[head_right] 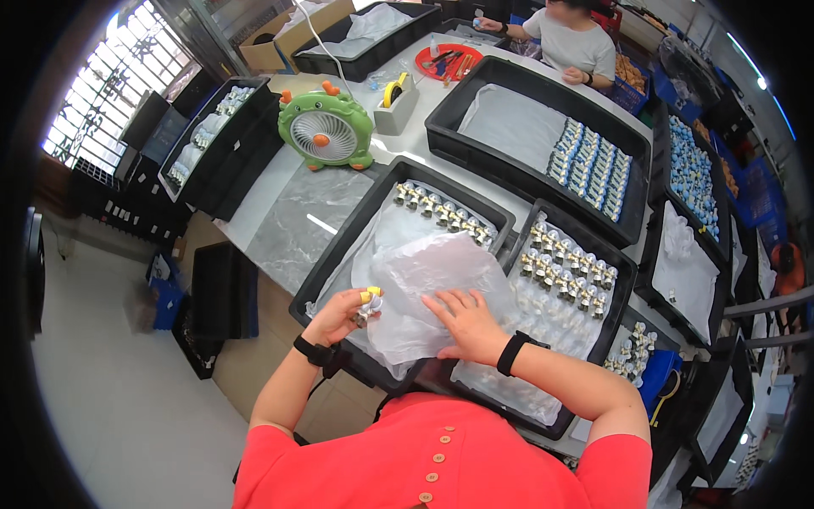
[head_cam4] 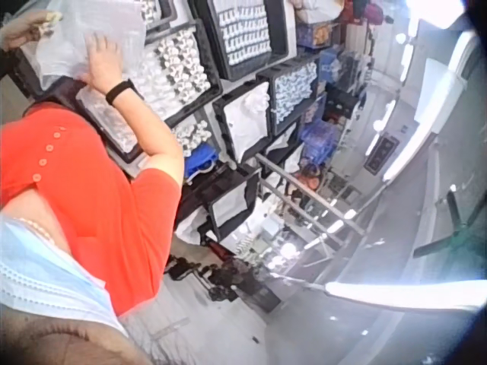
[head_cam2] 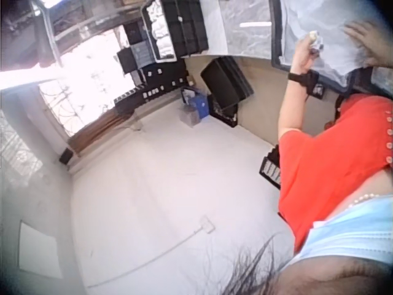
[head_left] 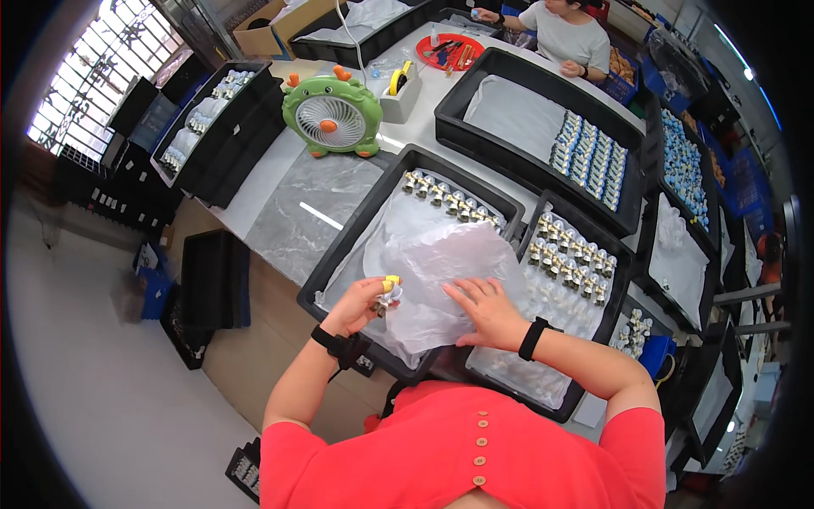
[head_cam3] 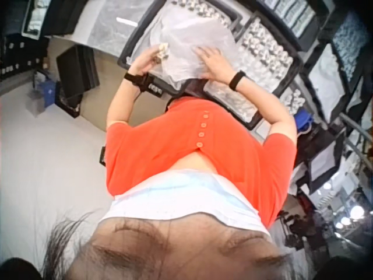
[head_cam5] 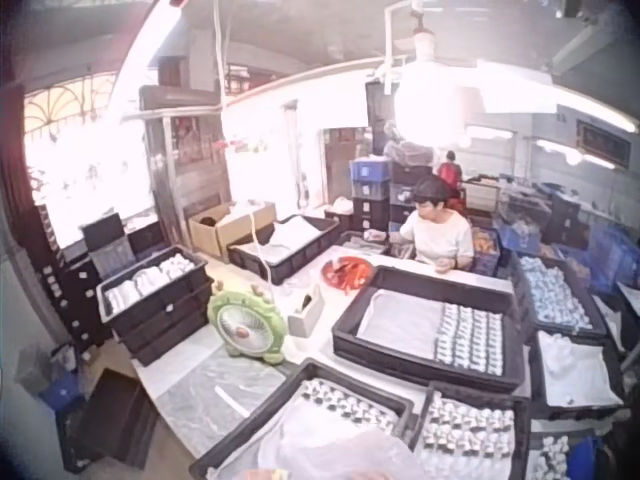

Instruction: The person assembles small cylindrical components by hand, picking them from trays and joining them together. They place the assembled units into a tray lined with white tissue paper. The person occasionally adjusts the tissue paper and handles the components one by one.

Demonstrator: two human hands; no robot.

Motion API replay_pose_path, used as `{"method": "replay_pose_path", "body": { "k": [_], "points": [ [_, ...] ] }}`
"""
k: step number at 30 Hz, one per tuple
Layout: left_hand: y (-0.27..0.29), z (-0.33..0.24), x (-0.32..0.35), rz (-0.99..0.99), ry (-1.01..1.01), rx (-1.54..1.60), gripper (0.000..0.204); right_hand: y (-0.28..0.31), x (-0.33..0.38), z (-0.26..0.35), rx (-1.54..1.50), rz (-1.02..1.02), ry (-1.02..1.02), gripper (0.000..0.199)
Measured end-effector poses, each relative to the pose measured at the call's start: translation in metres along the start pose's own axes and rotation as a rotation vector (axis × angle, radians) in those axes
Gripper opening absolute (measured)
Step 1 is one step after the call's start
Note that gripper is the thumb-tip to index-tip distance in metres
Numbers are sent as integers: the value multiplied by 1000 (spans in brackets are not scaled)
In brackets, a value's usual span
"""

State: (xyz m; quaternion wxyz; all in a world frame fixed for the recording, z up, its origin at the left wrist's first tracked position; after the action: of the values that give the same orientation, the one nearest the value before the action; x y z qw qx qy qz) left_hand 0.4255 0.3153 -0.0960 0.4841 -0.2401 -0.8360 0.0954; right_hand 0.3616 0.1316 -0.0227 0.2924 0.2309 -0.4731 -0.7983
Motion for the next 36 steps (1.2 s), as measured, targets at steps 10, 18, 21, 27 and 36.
{"method": "replay_pose_path", "body": {
  "k": [10, 18, 21, 27, 36],
  "points": [
    [-85, -173, 6, 353, -394, 113, 39, 42, -36, -90, -251, -340, -366, 60],
    [-106, -191, 3, 267, -534, -63, 36, 121, -3, -247, -667, -642, -649, 21],
    [-81, -154, -15, 185, -479, -172, 36, 149, -11, -263, -701, -753, -700, 22],
    [-39, -52, -113, -135, -230, -554, 38, 179, -25, -283, -496, -788, -677, 21],
    [-85, -59, -178, -445, -494, -807, 31, 177, -17, -324, -738, -810, -754, 31]
  ]
}}
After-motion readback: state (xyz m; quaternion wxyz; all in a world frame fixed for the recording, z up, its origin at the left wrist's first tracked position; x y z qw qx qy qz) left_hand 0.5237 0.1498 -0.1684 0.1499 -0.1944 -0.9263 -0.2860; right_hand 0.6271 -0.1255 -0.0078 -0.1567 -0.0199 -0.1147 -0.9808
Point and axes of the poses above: each hand's wrist, its own x-axis away from the middle knuckle, its own y-axis out of the back of the hand, z = x × y, the point moved 9 cm from there along -x, towards the middle knuckle, and after that the axes turned 14 degrees about y, right-handed, at the moved point
